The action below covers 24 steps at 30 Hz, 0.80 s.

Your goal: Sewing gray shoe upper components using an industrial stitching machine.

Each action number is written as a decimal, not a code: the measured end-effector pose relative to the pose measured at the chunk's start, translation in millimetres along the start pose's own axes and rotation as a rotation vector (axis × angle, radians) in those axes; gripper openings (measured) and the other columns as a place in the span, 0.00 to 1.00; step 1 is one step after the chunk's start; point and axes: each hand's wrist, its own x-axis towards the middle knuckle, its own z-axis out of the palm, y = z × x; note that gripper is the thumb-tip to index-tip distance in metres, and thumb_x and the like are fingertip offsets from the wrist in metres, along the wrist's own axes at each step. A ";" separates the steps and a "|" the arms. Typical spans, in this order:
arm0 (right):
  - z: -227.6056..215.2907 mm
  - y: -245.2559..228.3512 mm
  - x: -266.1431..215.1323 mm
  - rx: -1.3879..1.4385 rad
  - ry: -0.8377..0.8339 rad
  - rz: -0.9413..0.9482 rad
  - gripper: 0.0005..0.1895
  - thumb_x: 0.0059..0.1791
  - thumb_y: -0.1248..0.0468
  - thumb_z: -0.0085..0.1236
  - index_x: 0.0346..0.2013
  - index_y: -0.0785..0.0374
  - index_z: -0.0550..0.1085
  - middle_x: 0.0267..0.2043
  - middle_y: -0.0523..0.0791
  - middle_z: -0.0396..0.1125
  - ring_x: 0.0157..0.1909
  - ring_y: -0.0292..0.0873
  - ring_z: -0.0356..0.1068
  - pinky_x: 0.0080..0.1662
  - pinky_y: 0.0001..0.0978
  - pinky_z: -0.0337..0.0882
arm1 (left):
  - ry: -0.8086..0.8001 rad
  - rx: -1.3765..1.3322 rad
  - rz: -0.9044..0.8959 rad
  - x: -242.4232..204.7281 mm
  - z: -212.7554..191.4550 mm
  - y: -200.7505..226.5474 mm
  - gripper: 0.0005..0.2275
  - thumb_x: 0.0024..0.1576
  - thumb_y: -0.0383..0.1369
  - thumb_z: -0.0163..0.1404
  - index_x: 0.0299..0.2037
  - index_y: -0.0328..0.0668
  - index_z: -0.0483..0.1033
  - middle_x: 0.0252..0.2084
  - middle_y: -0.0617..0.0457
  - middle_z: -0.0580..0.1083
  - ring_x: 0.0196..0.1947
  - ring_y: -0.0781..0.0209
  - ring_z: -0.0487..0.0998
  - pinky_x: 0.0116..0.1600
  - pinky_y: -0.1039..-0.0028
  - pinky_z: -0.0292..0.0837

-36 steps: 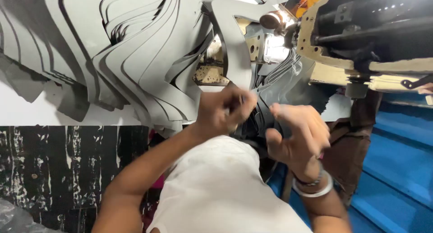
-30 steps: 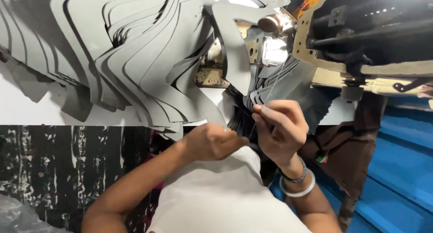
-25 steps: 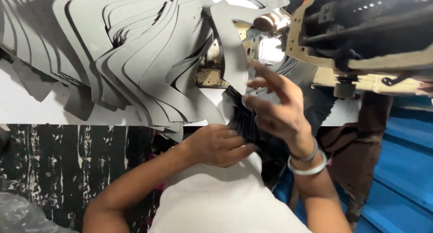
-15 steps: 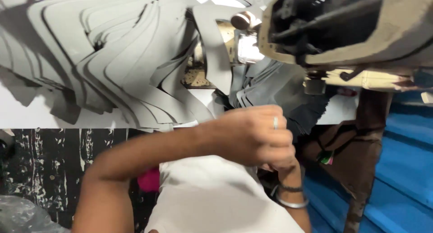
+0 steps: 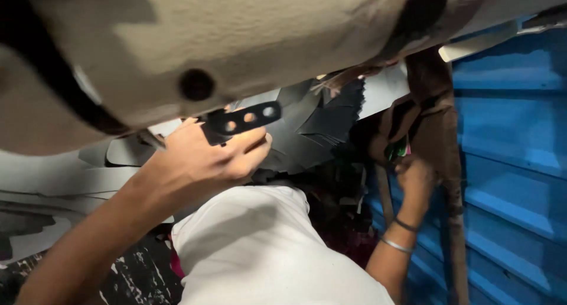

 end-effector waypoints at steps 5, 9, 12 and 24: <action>-92.5 -102.6 67.1 0.261 0.227 -0.393 0.13 0.51 0.65 0.64 0.50 0.62 0.76 0.46 0.55 0.73 0.48 0.60 0.73 0.49 0.51 0.72 | -0.167 0.058 -0.055 2.7 1.0 21.7 0.04 0.45 0.24 0.55 0.29 0.41 0.74 0.34 0.57 0.69 0.35 0.63 0.74 0.32 0.73 0.72; -83.9 -151.7 135.6 0.230 0.434 -0.881 0.10 0.53 0.68 0.62 0.49 0.65 0.76 0.53 0.57 0.71 0.55 0.63 0.69 0.57 0.49 0.70 | -0.077 -0.028 -0.113 -4.5 1.8 33.3 0.05 0.48 0.25 0.55 0.33 0.36 0.77 0.32 0.57 0.70 0.34 0.63 0.74 0.30 0.74 0.69; -69.5 -153.2 150.4 0.264 0.307 -0.900 0.08 0.52 0.67 0.62 0.46 0.61 0.77 0.49 0.54 0.73 0.53 0.60 0.72 0.55 0.48 0.71 | -0.053 -0.024 -0.138 -15.4 -7.4 35.2 0.06 0.48 0.27 0.55 0.35 0.35 0.77 0.30 0.56 0.69 0.33 0.63 0.74 0.33 0.72 0.67; -39.5 -110.3 152.4 0.466 -0.036 -0.613 0.17 0.47 0.65 0.69 0.48 0.67 0.75 0.44 0.50 0.74 0.40 0.45 0.73 0.42 0.36 0.74 | -0.056 -0.080 -0.230 -25.7 8.0 38.1 0.06 0.54 0.24 0.53 0.28 0.42 0.69 0.29 0.55 0.68 0.32 0.61 0.75 0.39 0.69 0.66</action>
